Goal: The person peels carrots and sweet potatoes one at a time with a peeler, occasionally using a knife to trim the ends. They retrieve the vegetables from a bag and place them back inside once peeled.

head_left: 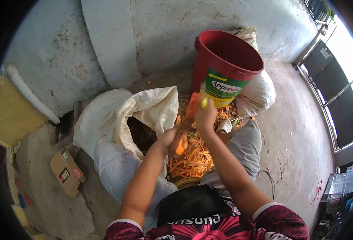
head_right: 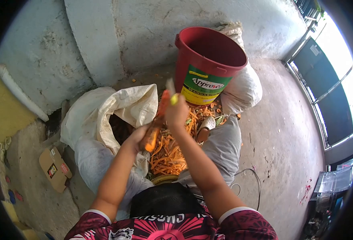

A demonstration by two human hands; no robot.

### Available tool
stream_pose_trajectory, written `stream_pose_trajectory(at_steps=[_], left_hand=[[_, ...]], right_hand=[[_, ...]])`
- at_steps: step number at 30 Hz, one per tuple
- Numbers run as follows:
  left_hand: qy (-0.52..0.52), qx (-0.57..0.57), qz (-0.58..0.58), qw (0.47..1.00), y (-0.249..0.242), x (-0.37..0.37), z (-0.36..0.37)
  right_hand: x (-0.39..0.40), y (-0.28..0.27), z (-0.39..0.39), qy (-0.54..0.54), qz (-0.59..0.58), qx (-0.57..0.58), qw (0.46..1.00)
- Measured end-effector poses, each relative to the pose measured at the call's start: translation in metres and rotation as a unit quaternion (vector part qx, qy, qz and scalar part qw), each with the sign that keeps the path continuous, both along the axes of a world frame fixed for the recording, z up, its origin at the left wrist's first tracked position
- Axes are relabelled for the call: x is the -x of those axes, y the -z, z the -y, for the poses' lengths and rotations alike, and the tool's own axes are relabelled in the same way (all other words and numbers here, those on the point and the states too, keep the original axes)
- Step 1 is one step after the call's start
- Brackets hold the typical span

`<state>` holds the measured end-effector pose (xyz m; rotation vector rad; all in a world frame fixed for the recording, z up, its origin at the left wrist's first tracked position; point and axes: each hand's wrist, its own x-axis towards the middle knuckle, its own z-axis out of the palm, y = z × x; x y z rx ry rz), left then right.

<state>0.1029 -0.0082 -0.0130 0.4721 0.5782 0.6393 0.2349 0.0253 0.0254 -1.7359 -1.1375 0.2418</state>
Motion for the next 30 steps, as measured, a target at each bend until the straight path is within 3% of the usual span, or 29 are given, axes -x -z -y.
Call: stream_pose_trajectory(at_steps=[6, 9, 13, 16, 18, 20, 21, 24, 27, 30], left_hand=[[0.013, 0.013, -0.094, 0.995, -0.014, -0.009, 0.01], [-0.007, 0.037, -0.088, 0.995, -0.031, -0.01, 0.016], [-0.042, 0.049, -0.086, 0.994, -0.02, -0.004, 0.005], [-0.061, 0.046, -0.028, 0.997, -0.004, -0.006, -0.005], [-0.077, 0.048, 0.02, 0.996, 0.013, -0.007, -0.009], [-0.092, 0.089, -0.018, 0.992, -0.002, -0.006, -0.007], [-0.099, 0.11, -0.035, 0.988, -0.006, -0.007, -0.005], [-0.017, 0.062, 0.084, 0.994, 0.018, 0.003, -0.014], [-0.108, 0.076, 0.053, 0.99, 0.001, -0.006, -0.005], [-0.121, 0.085, 0.031, 0.988, -0.009, -0.01, -0.003]], right_hand=[[-0.066, -0.001, -0.057, 0.11, 0.086, -0.048, 0.989], [-0.097, 0.006, -0.072, 0.142, 0.024, -0.06, 0.988], [-0.081, -0.001, -0.061, 0.064, -0.001, -0.117, 0.991], [-0.044, -0.004, -0.031, -0.049, -0.12, -0.099, 0.987], [-0.018, 0.002, -0.009, -0.109, -0.14, -0.1, 0.979], [0.008, -0.013, 0.02, -0.145, -0.141, -0.053, 0.978], [0.015, -0.016, 0.029, -0.152, -0.129, -0.046, 0.979], [0.026, -0.017, 0.04, -0.165, -0.121, -0.033, 0.978], [0.028, -0.014, 0.043, -0.168, -0.134, -0.028, 0.976], [0.03, -0.016, 0.048, -0.164, -0.103, -0.01, 0.981]])
